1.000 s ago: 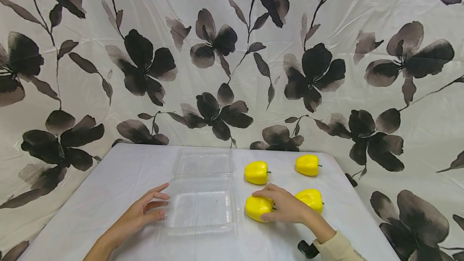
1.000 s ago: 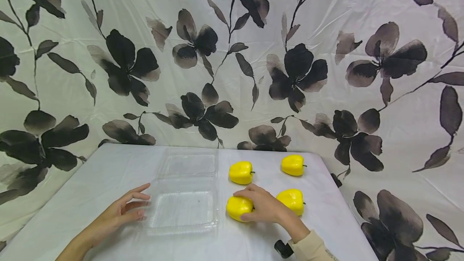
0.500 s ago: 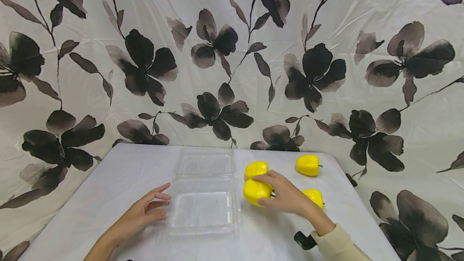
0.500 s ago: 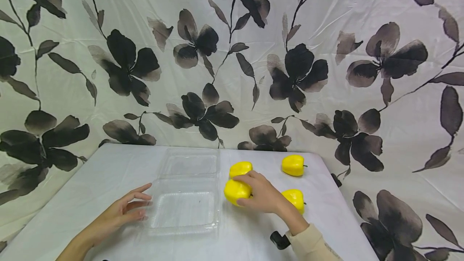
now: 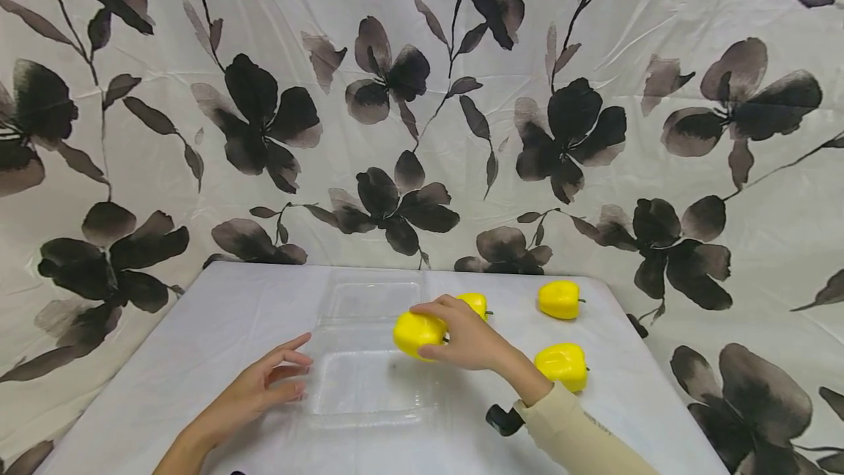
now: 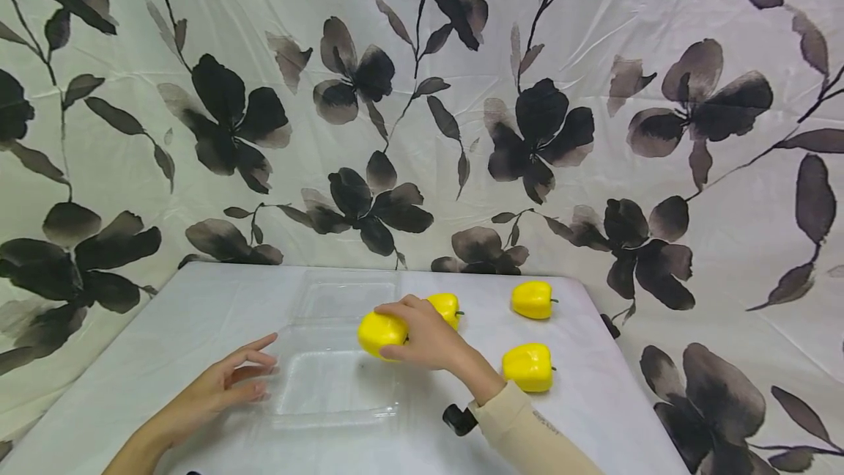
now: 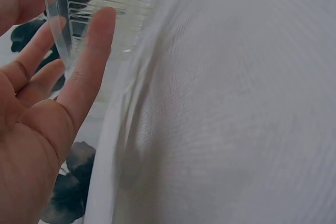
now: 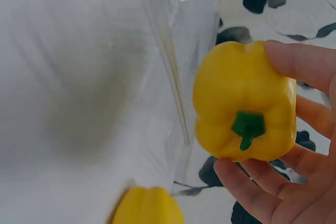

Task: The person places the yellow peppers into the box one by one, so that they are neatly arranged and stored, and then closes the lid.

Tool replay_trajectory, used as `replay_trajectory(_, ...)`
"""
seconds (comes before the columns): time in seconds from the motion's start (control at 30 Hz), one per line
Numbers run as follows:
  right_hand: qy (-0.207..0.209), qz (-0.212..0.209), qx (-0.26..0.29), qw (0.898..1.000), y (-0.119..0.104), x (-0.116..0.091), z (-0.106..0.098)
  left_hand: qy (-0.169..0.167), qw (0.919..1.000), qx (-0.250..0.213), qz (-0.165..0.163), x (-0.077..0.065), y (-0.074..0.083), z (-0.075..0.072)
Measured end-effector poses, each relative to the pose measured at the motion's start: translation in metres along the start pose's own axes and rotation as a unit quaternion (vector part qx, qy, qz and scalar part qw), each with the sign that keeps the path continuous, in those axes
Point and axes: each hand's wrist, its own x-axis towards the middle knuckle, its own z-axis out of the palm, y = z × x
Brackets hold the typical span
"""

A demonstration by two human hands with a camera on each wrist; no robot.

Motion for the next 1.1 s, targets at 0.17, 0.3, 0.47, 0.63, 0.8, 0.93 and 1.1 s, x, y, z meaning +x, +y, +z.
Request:
replay_trajectory(0.17, -0.023, 0.003, -0.003, 1.0, -0.008, 0.018, 0.009, 0.0, 1.0, 0.001, -0.007, 0.0, 0.001, 0.0)
replay_trajectory(0.3, -0.045, 0.013, 0.003, 0.999, -0.013, 0.031, 0.017, -0.002, 0.9999, 0.011, -0.007, 0.001, 0.003, 0.0)
replay_trajectory(0.47, -0.056, 0.013, 0.007, 0.998, -0.017, 0.043, 0.029, 0.003, 0.9995, 0.023, -0.019, 0.003, 0.005, 0.0)
replay_trajectory(0.63, -0.058, 0.012, 0.009, 0.998, -0.019, 0.051, 0.042, 0.004, 0.9995, 0.026, -0.018, 0.002, 0.005, 0.001)
replay_trajectory(0.8, -0.061, 0.008, 0.016, 0.998, -0.024, 0.054, 0.052, 0.01, 0.9991, 0.037, -0.017, 0.002, 0.005, 0.002)
replay_trajectory(0.93, -0.061, 0.009, 0.03, 0.998, -0.027, 0.056, 0.059, 0.013, 0.9988, 0.043, -0.018, 0.003, 0.005, 0.003)
replay_trajectory(1.1, -0.063, 0.015, 0.037, 0.997, -0.033, 0.059, 0.066, 0.014, 0.9989, 0.04, -0.02, 0.003, 0.005, 0.004)
